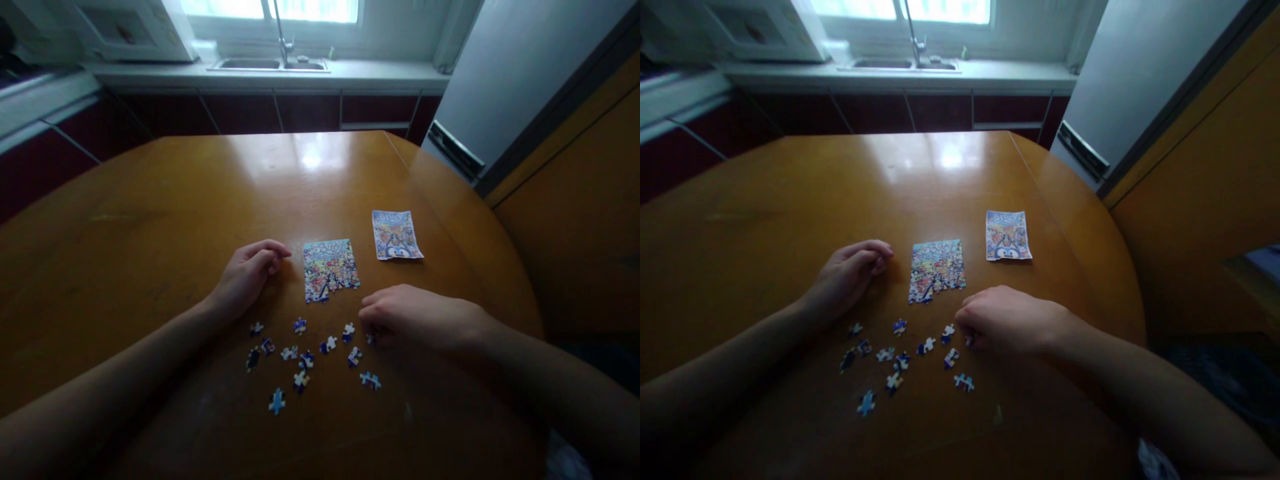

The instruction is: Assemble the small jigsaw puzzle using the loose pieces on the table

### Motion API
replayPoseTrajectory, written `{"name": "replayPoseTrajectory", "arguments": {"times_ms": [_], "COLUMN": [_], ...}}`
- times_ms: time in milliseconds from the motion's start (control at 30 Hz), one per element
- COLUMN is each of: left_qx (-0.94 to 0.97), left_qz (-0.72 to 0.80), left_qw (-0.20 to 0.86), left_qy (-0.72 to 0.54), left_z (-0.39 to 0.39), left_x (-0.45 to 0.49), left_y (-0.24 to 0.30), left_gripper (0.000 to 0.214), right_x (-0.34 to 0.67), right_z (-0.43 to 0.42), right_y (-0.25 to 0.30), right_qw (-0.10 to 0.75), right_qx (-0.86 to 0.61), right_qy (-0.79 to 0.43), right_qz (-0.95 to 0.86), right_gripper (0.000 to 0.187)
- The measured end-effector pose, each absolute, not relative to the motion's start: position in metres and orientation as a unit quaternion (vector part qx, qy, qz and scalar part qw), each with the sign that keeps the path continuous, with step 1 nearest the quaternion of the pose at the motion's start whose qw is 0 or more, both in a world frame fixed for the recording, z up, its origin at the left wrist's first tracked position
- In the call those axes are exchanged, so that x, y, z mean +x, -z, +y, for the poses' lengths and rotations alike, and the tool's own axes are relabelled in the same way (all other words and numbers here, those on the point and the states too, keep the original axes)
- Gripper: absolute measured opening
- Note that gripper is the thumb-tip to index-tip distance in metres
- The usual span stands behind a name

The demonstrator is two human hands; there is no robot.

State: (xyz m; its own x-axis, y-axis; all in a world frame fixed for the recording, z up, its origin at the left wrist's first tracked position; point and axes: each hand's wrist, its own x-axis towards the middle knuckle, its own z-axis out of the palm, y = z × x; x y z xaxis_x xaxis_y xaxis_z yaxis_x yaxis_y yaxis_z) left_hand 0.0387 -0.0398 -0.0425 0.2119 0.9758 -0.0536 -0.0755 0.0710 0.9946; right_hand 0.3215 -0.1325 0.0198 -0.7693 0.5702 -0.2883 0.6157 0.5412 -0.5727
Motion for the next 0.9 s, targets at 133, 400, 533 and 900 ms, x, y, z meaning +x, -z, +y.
{"name": "replayPoseTrajectory", "arguments": {"times_ms": [133, 400, 533, 900], "left_qx": [0.512, 0.517, 0.522, 0.511], "left_qz": [0.437, 0.443, 0.439, 0.432], "left_qw": [0.588, 0.577, 0.578, 0.591], "left_qy": [-0.448, -0.451, -0.448, -0.451], "left_z": [-0.039, -0.039, -0.039, -0.04], "left_x": [0.037, 0.038, 0.038, 0.039], "left_y": [0.044, 0.044, 0.043, 0.043], "left_gripper": [0.009, 0.009, 0.01, 0.011], "right_x": [0.32, 0.32, 0.323, 0.336], "right_z": [-0.133, -0.134, -0.133, -0.127], "right_y": [-0.023, -0.022, -0.021, -0.023], "right_qw": [0.04, 0.043, 0.037, 0.02], "right_qx": [0.341, 0.343, 0.348, 0.367], "right_qy": [0.333, 0.319, 0.337, 0.31], "right_qz": [0.878, 0.882, 0.874, 0.877], "right_gripper": [0.002, 0.003, 0.006, 0.008]}}
